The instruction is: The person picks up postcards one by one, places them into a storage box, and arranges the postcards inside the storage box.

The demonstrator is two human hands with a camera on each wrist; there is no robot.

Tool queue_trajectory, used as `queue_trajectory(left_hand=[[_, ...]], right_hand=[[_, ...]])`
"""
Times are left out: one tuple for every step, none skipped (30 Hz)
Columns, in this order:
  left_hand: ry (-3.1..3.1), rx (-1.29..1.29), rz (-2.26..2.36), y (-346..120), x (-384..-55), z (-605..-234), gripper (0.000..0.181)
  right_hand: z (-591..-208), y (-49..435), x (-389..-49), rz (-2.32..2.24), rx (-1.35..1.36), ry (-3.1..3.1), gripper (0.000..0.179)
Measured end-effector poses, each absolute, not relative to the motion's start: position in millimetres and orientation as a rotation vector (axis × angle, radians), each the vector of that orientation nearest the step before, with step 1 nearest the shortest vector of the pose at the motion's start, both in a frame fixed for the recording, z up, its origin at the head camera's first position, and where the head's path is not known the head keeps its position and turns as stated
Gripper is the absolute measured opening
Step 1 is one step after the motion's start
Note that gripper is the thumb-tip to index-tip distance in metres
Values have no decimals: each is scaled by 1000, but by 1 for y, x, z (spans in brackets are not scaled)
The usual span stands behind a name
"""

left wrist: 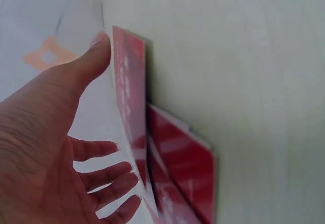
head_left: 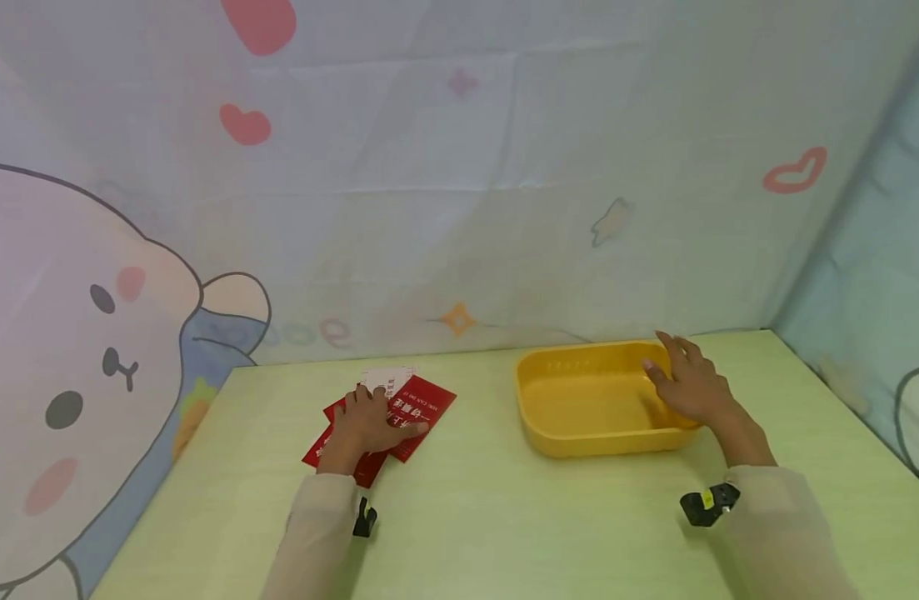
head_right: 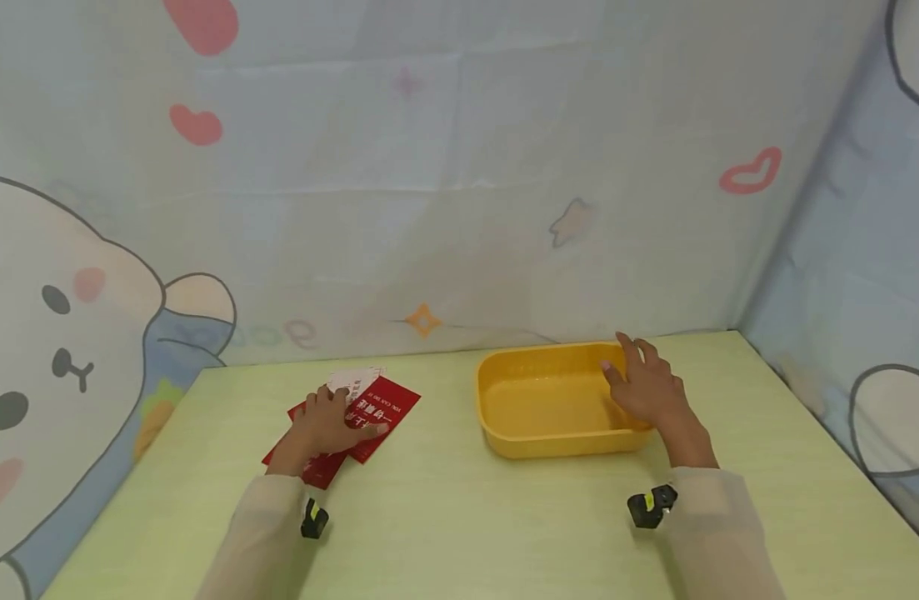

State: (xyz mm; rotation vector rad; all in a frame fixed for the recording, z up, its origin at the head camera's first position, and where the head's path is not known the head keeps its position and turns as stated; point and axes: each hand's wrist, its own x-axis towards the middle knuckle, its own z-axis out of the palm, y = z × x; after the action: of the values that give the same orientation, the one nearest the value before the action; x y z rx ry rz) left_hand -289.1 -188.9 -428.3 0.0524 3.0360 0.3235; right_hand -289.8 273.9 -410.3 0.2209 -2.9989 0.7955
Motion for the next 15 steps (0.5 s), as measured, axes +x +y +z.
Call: queue_trajectory(left_hand=[[3036,47,324,-188,-289,-429,103],[3038,43,322,-188,-289,-430,104],[3040,40,320,-188,-289,-431,105],[3047,41,318,-188,-289,-431,106],[3052,40,317,-188,-289,-432,106],[3059,39,319,-188,-290,-433,105],[3063,35,320,-189,-290,-435,105],[3069,35,322,-189,-290,-436,104],[3070,32,331,-189,-290,-437,104],[3075,34,338,-189,-289,-437,103],[3078,32,354,-189,-289,-438,102],[3086,38,364,-189,-289,-438,100],[3091,42,374,-189,-289,-438,99],[3098,49,383,-190,-289,-438,99],[3112,60,385,-190,-289,-438,98]], right_hand=[[-411,275,-290,813,224,-2995,71],[-413,276,-291,837,229,-2990,71],[-415,277,-291,867,233,-2986,71],[-417,277,-291,896,237,-2981,71],[-419,278,-291,926,241,-2974,70],[-420,278,-291,947,240,-2967,69],[-421,279,-291,972,227,-2965,68],[-422,279,-291,988,213,-2956,68],[-422,279,-291,994,194,-2950,67],[-422,279,-291,992,170,-2945,66],[-422,279,-291,985,148,-2944,64],[-422,279,-291,971,127,-2940,63],[-422,279,-291,958,104,-2937,61],[-422,280,-291,939,87,-2930,60],[-423,280,-291,921,71,-2930,59]])
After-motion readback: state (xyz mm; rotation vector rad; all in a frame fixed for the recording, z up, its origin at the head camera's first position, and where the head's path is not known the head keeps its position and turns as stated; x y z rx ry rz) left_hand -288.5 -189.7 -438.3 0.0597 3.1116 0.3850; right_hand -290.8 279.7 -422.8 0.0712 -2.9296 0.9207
